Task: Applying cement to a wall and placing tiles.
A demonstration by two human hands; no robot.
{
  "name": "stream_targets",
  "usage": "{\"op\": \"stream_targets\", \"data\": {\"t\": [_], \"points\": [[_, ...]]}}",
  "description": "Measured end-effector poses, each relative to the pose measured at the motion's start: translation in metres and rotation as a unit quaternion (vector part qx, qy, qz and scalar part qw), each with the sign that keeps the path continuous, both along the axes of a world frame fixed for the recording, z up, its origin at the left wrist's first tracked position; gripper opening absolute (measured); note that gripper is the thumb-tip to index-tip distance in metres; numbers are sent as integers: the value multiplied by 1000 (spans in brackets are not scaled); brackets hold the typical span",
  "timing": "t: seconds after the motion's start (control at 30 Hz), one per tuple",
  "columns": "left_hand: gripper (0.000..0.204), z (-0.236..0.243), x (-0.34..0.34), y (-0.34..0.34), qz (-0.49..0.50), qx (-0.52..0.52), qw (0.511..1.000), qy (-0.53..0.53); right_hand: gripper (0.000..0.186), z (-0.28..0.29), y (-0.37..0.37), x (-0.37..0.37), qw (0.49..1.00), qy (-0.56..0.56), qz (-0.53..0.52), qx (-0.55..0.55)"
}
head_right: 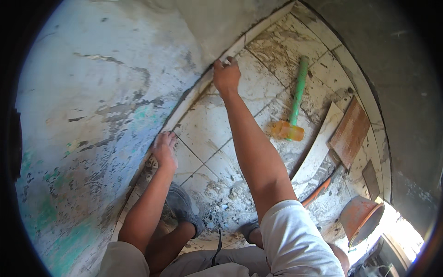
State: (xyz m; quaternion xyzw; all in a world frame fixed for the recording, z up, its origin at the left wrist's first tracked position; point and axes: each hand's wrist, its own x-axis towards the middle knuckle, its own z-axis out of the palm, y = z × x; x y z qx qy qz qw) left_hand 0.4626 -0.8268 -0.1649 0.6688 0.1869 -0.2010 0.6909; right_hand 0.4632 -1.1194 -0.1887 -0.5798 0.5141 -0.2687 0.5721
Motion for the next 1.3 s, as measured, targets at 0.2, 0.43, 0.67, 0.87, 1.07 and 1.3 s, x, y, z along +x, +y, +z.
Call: {"op": "stream_targets", "data": {"t": [0.2,0.43,0.67,0.87,1.07,1.3], "points": [[46,0,-7,-7,-4,25,999,-35,54,18,1,-1,1000,6,-7,-11],[42,-3,-2,-6,7,18,999,-48,57,35,3,-9,1000,8,-11,-16],[49,-4,-1,-4,-12,2,999,-44,44,26,0,-9,964,-183,-173,79],[51,-3,0,-2,2,-9,999,-34,40,9,6,-1,955,-207,-167,129],[50,0,0,-4,21,-26,999,-23,39,4,10,3,964,-162,-176,119],[64,14,-5,-15,42,-67,997,-16,58,15,7,1,987,-80,-136,40]]}}
